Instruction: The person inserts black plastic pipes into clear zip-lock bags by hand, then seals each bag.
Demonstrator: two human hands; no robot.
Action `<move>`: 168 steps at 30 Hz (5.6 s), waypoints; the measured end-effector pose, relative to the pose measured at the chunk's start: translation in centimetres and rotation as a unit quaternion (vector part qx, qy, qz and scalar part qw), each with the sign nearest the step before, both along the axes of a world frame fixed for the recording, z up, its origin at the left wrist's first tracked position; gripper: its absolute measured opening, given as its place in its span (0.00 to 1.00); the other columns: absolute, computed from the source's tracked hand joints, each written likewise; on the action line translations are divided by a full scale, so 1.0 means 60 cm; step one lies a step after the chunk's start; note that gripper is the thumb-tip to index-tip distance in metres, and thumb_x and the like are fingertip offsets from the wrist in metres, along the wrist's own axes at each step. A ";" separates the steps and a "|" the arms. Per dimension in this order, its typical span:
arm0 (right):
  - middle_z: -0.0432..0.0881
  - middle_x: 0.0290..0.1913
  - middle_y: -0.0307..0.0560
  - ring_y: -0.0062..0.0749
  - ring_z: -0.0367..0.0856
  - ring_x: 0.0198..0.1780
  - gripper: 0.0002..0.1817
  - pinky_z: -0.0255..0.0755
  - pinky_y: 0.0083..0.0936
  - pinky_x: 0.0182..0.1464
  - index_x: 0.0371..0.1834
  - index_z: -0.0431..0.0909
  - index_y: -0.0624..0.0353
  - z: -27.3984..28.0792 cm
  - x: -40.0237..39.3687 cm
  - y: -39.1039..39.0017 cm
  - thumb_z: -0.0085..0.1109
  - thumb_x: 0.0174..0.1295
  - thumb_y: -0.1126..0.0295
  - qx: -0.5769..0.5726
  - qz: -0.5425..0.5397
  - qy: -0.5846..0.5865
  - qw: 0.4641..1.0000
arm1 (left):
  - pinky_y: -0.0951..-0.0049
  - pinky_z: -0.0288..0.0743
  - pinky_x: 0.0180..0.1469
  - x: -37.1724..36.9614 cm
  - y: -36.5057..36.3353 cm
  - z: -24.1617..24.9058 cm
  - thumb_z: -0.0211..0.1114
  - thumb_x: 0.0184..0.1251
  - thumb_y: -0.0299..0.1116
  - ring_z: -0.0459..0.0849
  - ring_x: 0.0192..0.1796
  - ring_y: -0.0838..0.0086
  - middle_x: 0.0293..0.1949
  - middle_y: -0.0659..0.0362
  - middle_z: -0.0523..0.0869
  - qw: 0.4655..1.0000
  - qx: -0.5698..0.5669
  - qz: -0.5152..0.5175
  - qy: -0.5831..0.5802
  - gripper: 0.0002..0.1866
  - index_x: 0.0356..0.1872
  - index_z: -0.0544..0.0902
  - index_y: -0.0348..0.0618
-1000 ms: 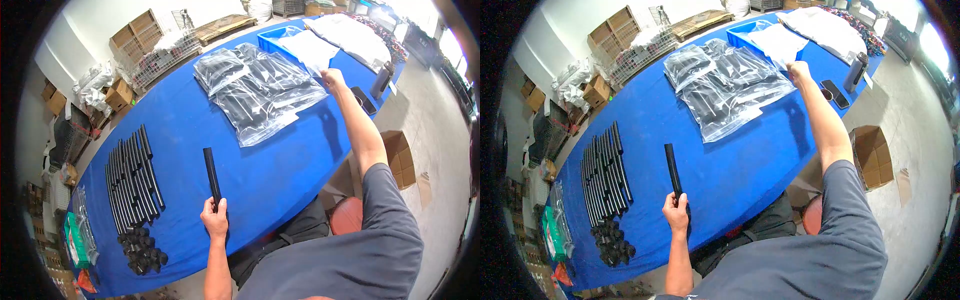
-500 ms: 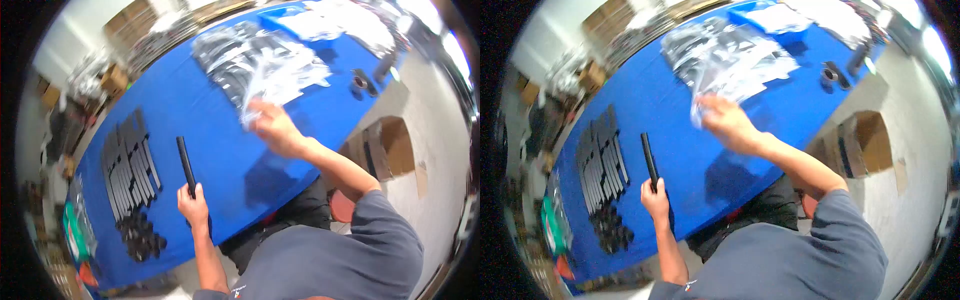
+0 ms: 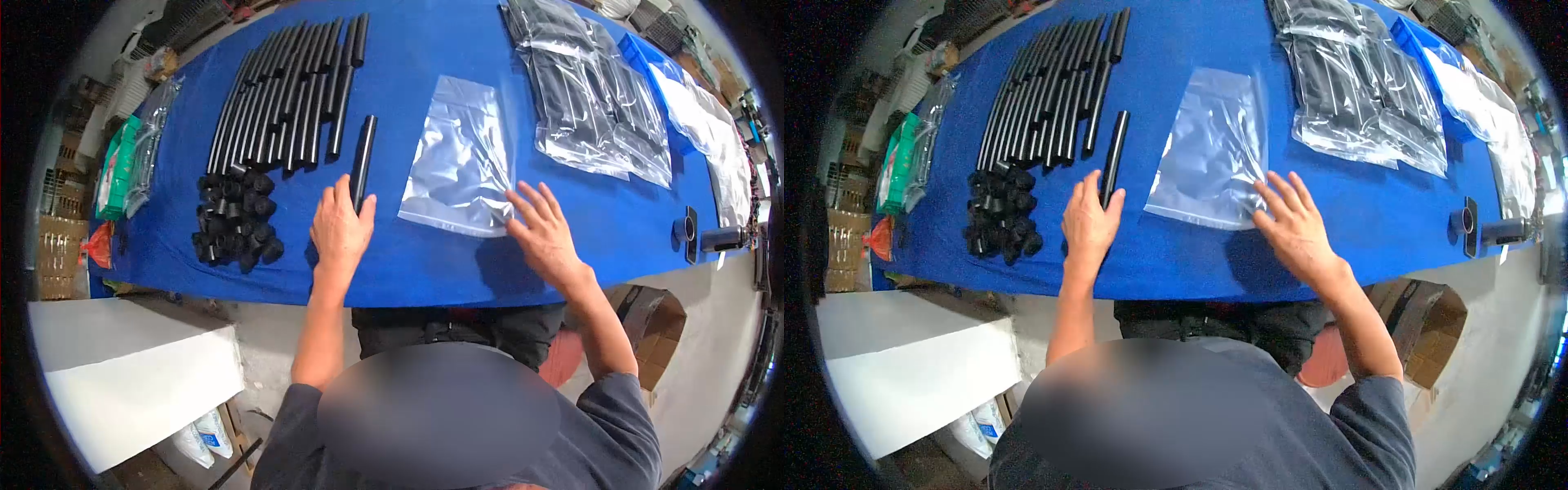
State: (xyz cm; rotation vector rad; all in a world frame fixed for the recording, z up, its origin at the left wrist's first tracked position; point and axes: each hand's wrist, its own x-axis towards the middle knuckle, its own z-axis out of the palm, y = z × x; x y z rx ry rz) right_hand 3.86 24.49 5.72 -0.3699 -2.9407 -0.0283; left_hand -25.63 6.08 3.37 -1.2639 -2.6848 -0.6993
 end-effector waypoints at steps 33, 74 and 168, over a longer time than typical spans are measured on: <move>0.87 0.47 0.52 0.30 0.87 0.43 0.23 0.84 0.27 0.41 0.55 0.80 0.67 -0.064 0.126 -0.208 0.55 0.80 0.52 -0.839 -0.298 0.184 0.417 | 0.58 0.82 0.55 0.261 0.010 0.003 0.71 0.64 0.27 0.86 0.55 0.53 0.54 0.50 0.87 0.864 0.050 -0.483 -0.131 0.13 0.48 0.85 0.37; 0.86 0.42 0.43 0.20 0.79 0.41 0.10 0.74 0.20 0.48 0.46 0.83 0.69 -0.048 0.128 -0.206 0.58 0.78 0.71 -0.713 -0.260 0.305 0.576 | 0.62 0.76 0.52 0.300 -0.024 -0.006 0.77 0.54 0.39 0.80 0.48 0.62 0.43 0.55 0.81 0.885 0.171 -0.427 -0.072 0.21 0.45 0.85 0.37; 0.81 0.46 0.53 0.50 0.86 0.40 0.17 0.82 0.39 0.38 0.55 0.80 0.62 -0.002 0.073 -0.138 0.62 0.62 0.83 -0.117 -0.240 0.182 0.946 | 0.54 0.77 0.60 0.183 -0.071 0.023 0.69 0.54 0.17 0.81 0.61 0.49 0.65 0.44 0.80 0.953 0.081 -0.284 0.072 0.27 0.60 0.86 0.38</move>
